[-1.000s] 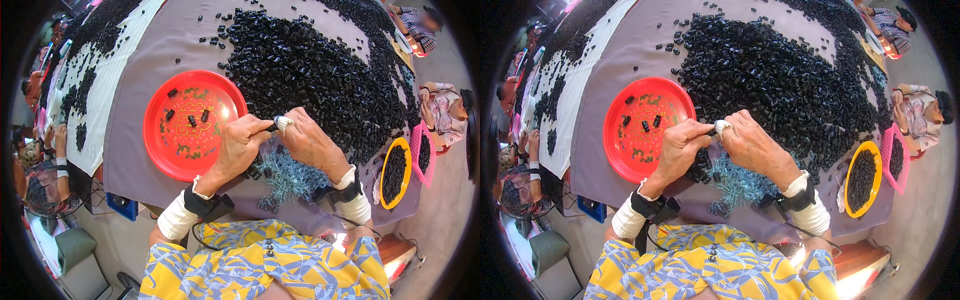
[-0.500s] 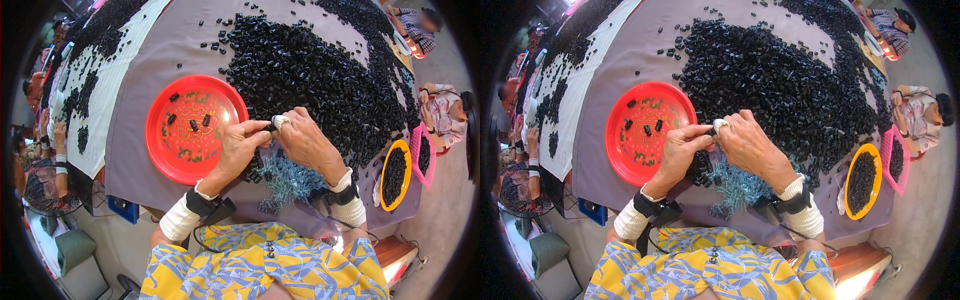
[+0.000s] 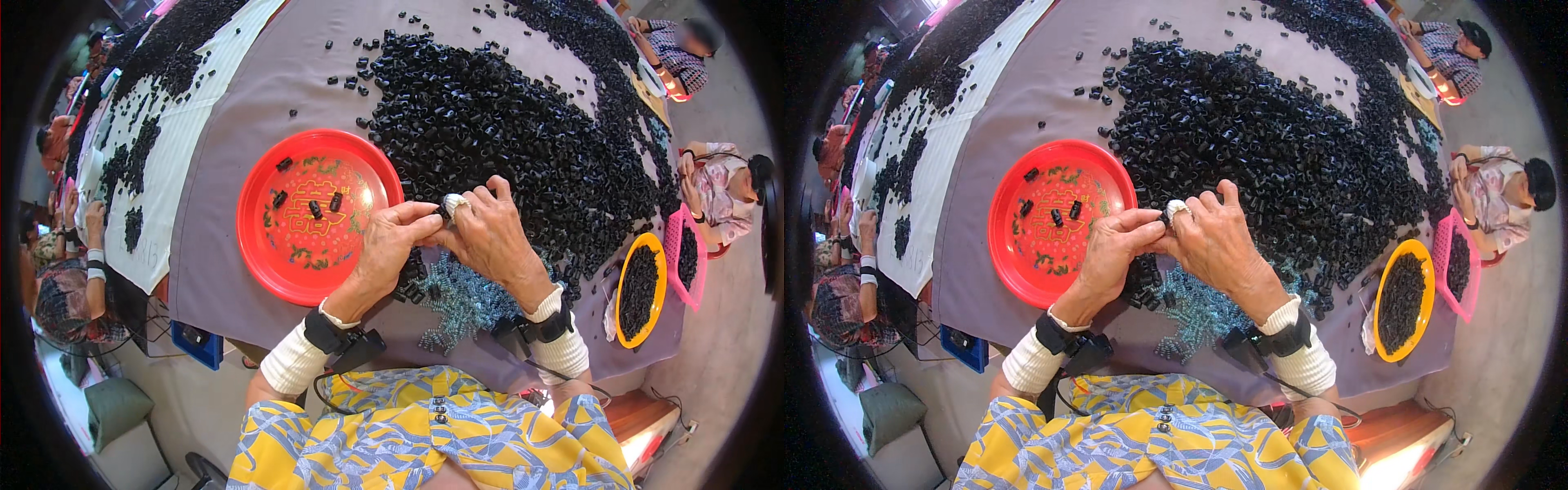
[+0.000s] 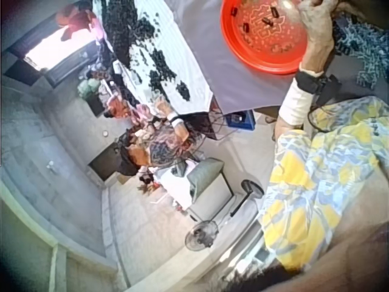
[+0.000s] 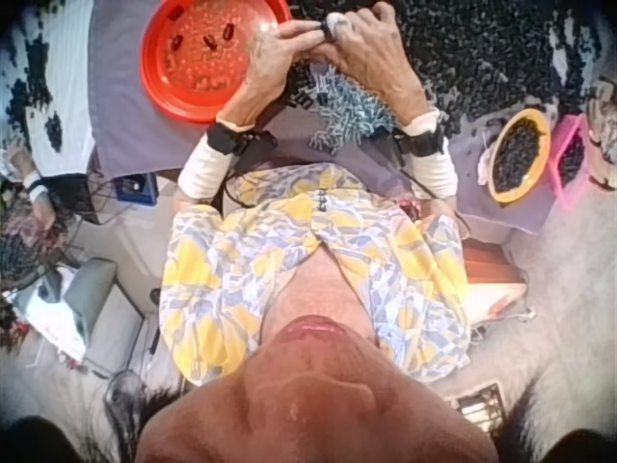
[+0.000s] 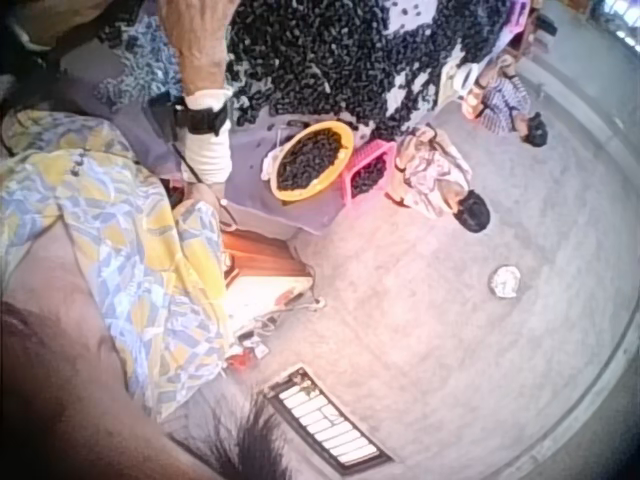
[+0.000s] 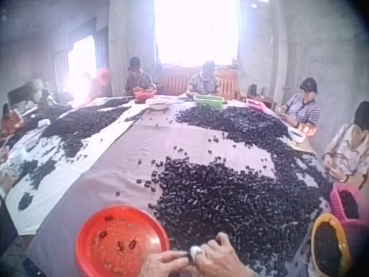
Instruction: Apply adhesive to small black components and join them together to assemble parts.
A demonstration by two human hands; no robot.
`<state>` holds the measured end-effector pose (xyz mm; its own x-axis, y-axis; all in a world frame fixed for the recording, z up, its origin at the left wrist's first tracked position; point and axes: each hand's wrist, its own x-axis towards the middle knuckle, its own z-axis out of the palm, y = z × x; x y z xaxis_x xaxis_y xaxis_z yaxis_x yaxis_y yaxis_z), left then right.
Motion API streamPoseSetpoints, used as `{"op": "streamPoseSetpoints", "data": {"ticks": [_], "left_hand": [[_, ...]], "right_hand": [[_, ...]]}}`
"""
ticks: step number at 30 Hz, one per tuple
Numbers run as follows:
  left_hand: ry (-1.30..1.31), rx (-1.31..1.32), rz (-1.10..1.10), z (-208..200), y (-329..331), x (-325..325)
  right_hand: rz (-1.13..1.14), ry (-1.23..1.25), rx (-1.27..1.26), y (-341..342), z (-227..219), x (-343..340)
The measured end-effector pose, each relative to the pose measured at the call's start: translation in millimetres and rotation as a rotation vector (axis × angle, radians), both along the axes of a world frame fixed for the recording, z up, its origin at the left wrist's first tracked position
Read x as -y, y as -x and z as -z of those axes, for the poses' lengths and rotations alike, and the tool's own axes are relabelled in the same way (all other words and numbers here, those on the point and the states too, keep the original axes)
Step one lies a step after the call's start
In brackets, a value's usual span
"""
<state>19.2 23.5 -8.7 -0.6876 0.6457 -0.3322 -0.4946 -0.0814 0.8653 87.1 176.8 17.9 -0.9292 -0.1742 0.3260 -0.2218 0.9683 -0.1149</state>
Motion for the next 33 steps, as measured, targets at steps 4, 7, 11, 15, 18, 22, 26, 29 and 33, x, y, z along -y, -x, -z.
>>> {"op": "streamPoseSetpoints", "data": {"ticks": [4,7,11,15,18,22,26,29,33], "left_hand": [[-0.002,-0.013,0.006,-4,-1,-2],[0.046,-0.084,0.002,-10,-2,-1],[0.082,-0.207,0.032,-9,-2,0],[0.076,-0.271,0.014,-4,-4,0],[0.074,-0.308,0.007,-3,-5,1],[0.079,-0.293,0.009,-5,-5,1],[0.070,-0.284,0.029,-7,-3,1],[0.069,-0.296,0.035,-8,-3,0],[0.064,-0.293,0.017,-9,-3,2]], "right_hand": [[0.035,-0.005,-0.008,-2,0,0],[-0.008,0.097,0.045,-3,-3,-6],[-0.111,0.279,0.101,-1,-13,-13],[-0.061,0.319,0.103,2,-3,-16],[-0.057,0.339,0.093,2,-3,-17],[-0.089,0.399,0.013,3,-5,-17],[-0.098,0.436,-0.020,0,-4,-19],[-0.121,0.450,-0.065,-1,2,-19],[-0.081,0.444,-0.054,-2,0,-18]]}}
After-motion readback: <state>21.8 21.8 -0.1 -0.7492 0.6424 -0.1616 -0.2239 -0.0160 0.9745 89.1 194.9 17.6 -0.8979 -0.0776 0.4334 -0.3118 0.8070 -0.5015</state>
